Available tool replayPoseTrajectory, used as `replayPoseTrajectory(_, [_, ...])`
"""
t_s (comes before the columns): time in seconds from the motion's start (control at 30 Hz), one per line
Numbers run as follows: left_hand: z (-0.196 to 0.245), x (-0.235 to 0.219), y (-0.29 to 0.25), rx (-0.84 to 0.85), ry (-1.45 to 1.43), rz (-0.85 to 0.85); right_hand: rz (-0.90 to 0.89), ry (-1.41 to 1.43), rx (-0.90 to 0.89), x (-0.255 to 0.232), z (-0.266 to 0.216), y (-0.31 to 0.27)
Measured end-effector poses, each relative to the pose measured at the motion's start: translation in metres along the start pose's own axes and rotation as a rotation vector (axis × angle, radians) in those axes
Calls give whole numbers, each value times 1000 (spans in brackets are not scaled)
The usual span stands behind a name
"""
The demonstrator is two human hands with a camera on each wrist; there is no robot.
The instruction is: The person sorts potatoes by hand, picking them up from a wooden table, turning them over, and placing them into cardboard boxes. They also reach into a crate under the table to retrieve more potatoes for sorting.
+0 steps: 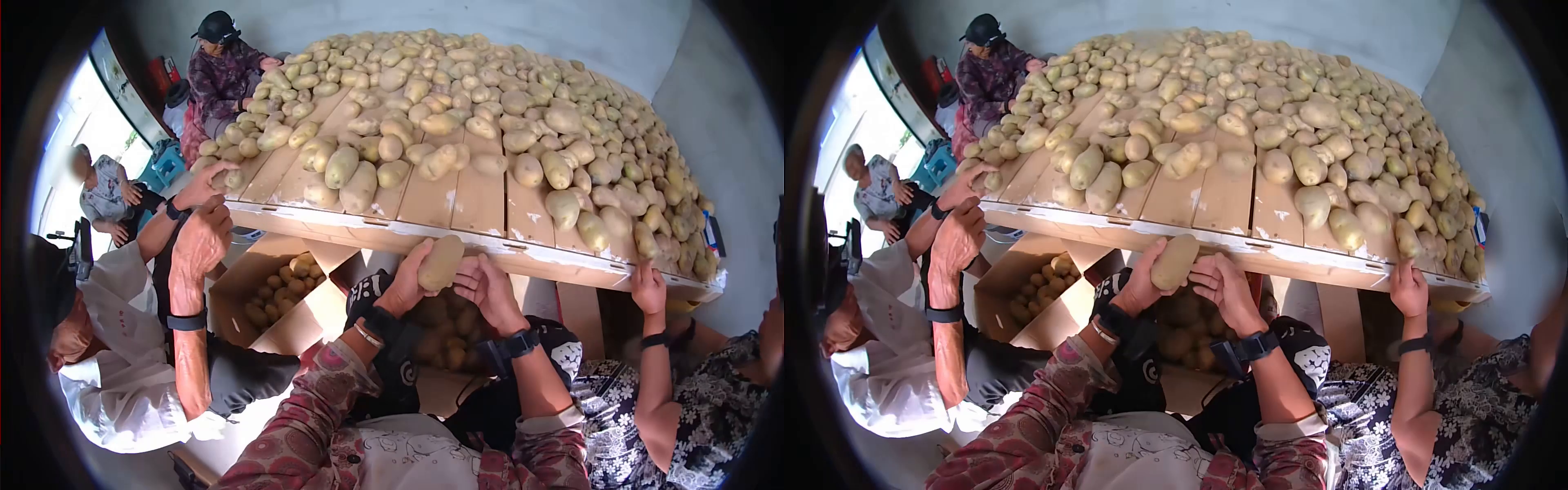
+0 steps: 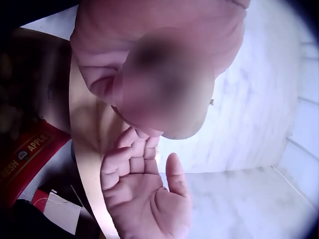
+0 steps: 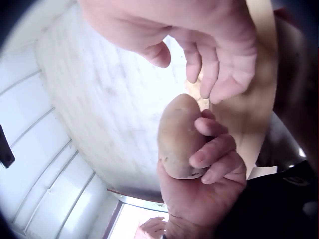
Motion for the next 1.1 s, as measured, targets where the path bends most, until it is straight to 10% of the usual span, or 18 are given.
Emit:
replayPoseTrajectory(0.1, [1, 13, -10, -52, -104, -121, -95, -39, 65, 9, 6, -5])
replayPoseTrajectory(0.17, [-1, 7, 5, 439, 376, 70, -102, 158, 172, 22, 0, -17])
replayPoseTrajectory(0.53, [24, -45, 16, 209, 314, 216, 118, -385, -201, -23, 2, -1])
replayPoseTrajectory(0.6, [30, -56, 18, 198, 241, 239, 131, -1070, -501, -40, 12, 8])
replayPoseTrajectory(0.7, [34, -66, 15, 190, 170, 235, 93, -1391, -323, -41, 37, 7])
replayPoseTrajectory(1.1, [37, -66, 9, 207, 188, 255, 80, -1182, -394, -23, 65, 22])
Point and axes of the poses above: each hand's wrist, its own y-axis towards the middle knuckle, its own x-axis out of the palm, z = x × y, the point moved 5 cm from there along y, towards the middle knuckle, and after that the axes turned 15 degrees about z, right-handed, at the moved point
